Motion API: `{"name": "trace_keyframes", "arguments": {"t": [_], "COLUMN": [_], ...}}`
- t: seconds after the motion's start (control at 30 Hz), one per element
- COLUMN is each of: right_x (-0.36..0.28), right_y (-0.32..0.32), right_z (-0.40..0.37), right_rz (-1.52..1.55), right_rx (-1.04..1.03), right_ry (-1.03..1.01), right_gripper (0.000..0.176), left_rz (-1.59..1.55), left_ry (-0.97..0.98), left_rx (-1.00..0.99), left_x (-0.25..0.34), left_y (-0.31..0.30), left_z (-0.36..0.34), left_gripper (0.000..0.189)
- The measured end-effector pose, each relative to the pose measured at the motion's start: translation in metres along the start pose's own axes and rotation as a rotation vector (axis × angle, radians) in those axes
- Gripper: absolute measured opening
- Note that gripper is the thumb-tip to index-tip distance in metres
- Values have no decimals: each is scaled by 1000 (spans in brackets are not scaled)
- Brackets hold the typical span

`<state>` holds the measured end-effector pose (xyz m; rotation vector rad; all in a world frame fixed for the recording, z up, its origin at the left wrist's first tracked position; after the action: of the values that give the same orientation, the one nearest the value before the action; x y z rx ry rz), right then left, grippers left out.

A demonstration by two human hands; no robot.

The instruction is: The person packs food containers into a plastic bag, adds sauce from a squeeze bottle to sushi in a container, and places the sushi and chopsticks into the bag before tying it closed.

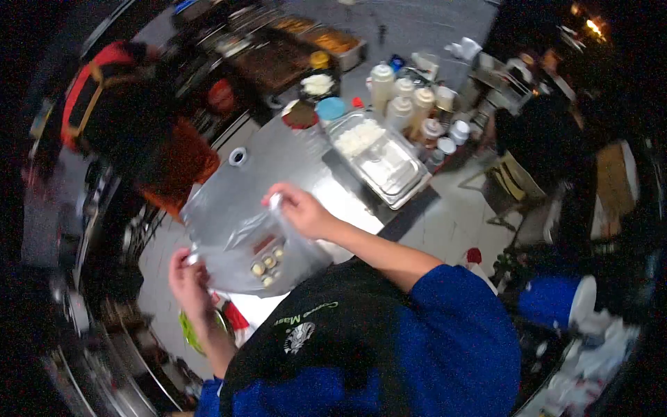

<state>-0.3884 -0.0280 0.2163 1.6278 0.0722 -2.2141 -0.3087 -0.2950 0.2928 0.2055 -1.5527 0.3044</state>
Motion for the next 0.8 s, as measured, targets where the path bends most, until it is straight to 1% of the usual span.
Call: {"name": "trace_keyframes", "arguments": {"t": [0.03, 0.07, 0.1, 0.13, 0.17, 0.2, 0.23, 0.27, 0.3, 0.33, 0.37, 0.4, 0.43, 0.5, 0.53, 0.57, 0.6, 0.7, 0.73, 0.77, 0.8], "right_x": [10, 15, 0, -4, -5, -2, 2, 7, 19, 8, -2, -13, 17, 1, -7, -4, 15, 19, 19, 19, 25], "right_y": [-3, -8, -5, -6, -9, -13, -21, -28, -32, -35, -37, -40, -51, -42, -37, -27, -31, -44, -45, -44, -45], "right_z": [-3, -4, -3, 0, 2, 1, 2, 8, 7, 10, 12, 15, 11, 5, 3, 2, 2, 7, 10, 10, 8], "right_rz": [199, 74, 275, 189, 99, 47, -17, -86, -166, -84, -1, 82, 57, -91, -151, -206, -168, -491, -457, -416, -458], "right_rx": [25, -6, -43, -77, -106, -127, -148, -168, -144, -225, -307, -387, -460, -696, -790, -763, -651, -646, -609, -569, -554], "right_ry": [83, 114, 310, 315, 310, 421, 519, 599, 584, 592, 606, 623, 572, 329, 194, 135, -25, 157, 41, -72, -58], "right_gripper": [27, 27, 27, 23, 20, 19, 19, 21, 32, 31, 42, 58, 68, 90, 102, 103, 80, 44, 33, 25, 23], "left_rz": [26, 63, 123, 104, 223, 492, 583, 677, 778, 803, 827, 840, 900, 904, 907, 911, 984, 880, 873, 884, 897], "left_ry": [10, -31, 74, 65, 92, 289, 436, 485, 544, 600, 661, 678, 649, 675, 726, 772, 836, 839, 718, 672, 617], "left_rx": [-61, -111, -173, -211, -240, -283, -319, -357, -390, -383, -377, -389, -483, -598, -645, -702, -717, -467, -343, -395, -445], "left_x": [-4, -6, -12, 1, 7, 10, 26, 27, 29, 34, 38, 41, 47, 50, 43, 38, 45, 53, 41, 28, 15], "left_y": [12, 27, 40, 60, 74, 83, 95, 100, 105, 108, 111, 115, 118, 135, 148, 161, 171, 173, 165, 159, 152], "left_z": [-10, -21, -26, -35, -39, -38, -39, -37, -31, -25, -24, -21, -18, -19, -19, -18, -19, -14, -13, -11, -10], "left_gripper": [31, 33, 36, 36, 38, 38, 39, 38, 38, 38, 39, 37, 35, 33, 33, 34, 32, 30, 26, 25, 25]}}
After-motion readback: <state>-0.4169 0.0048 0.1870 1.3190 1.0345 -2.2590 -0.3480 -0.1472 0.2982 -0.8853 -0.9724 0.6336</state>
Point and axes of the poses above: each hand's wrist, its own z-axis towards the middle knuckle, its own y-axis out of the palm, x = y × z, the point moved 1 cm from there along z, towards the middle knuckle, and after that the axes turned 4 degrees about z, right-handed, at the moved point
